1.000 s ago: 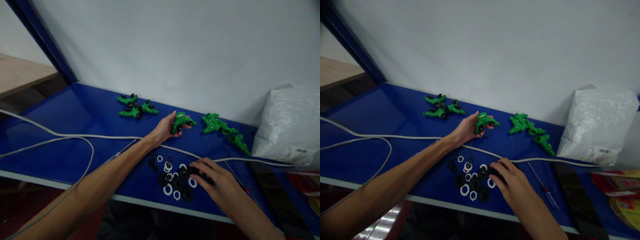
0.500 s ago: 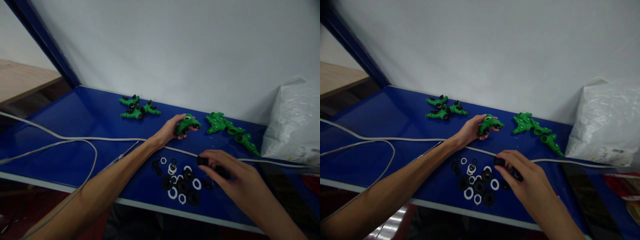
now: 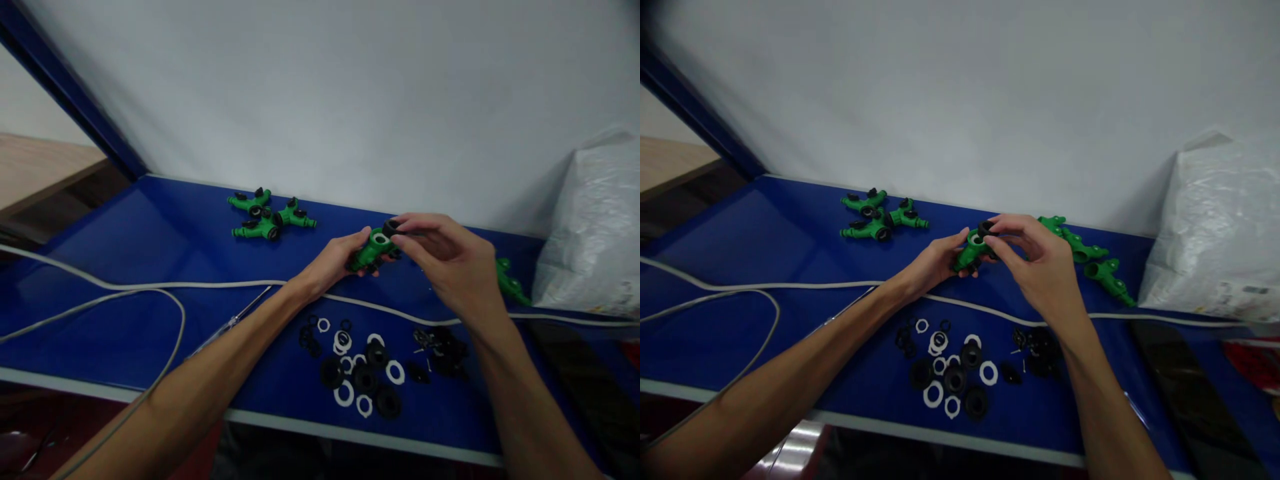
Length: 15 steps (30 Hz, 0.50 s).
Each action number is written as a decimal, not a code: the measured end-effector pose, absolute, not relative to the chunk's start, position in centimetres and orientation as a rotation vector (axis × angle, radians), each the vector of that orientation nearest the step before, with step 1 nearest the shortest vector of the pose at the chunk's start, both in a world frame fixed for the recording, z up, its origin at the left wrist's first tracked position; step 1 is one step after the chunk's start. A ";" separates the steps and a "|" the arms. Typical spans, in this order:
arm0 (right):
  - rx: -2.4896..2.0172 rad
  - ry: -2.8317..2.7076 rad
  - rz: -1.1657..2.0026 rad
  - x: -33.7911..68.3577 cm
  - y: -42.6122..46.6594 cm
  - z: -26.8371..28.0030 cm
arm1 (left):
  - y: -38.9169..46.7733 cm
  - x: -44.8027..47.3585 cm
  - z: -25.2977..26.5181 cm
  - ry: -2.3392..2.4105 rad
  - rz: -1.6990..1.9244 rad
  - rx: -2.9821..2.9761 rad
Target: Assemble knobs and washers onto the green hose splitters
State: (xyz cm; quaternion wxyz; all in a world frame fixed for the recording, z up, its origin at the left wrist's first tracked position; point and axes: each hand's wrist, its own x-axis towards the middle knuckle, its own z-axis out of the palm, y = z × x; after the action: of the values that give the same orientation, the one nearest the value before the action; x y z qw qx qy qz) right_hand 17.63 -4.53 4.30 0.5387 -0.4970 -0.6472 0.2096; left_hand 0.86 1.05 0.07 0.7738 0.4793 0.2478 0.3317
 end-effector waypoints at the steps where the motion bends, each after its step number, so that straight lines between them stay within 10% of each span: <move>1: -1.177 -1.559 0.497 17.7 -4.7 4.2 | 1.1 0.9 -0.1 0.540 0.728 1.046; 15: -1.238 -1.871 0.161 18.6 -5.1 4.1 | 1.0 0.2 -0.3 0.624 0.781 1.100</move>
State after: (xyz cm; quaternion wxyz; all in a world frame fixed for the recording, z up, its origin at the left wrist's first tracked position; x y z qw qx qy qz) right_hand 18.59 -5.12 4.10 0.4314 -0.4963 -0.7506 0.0647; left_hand 0.19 1.01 -0.28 0.7363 0.5008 0.2840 0.3555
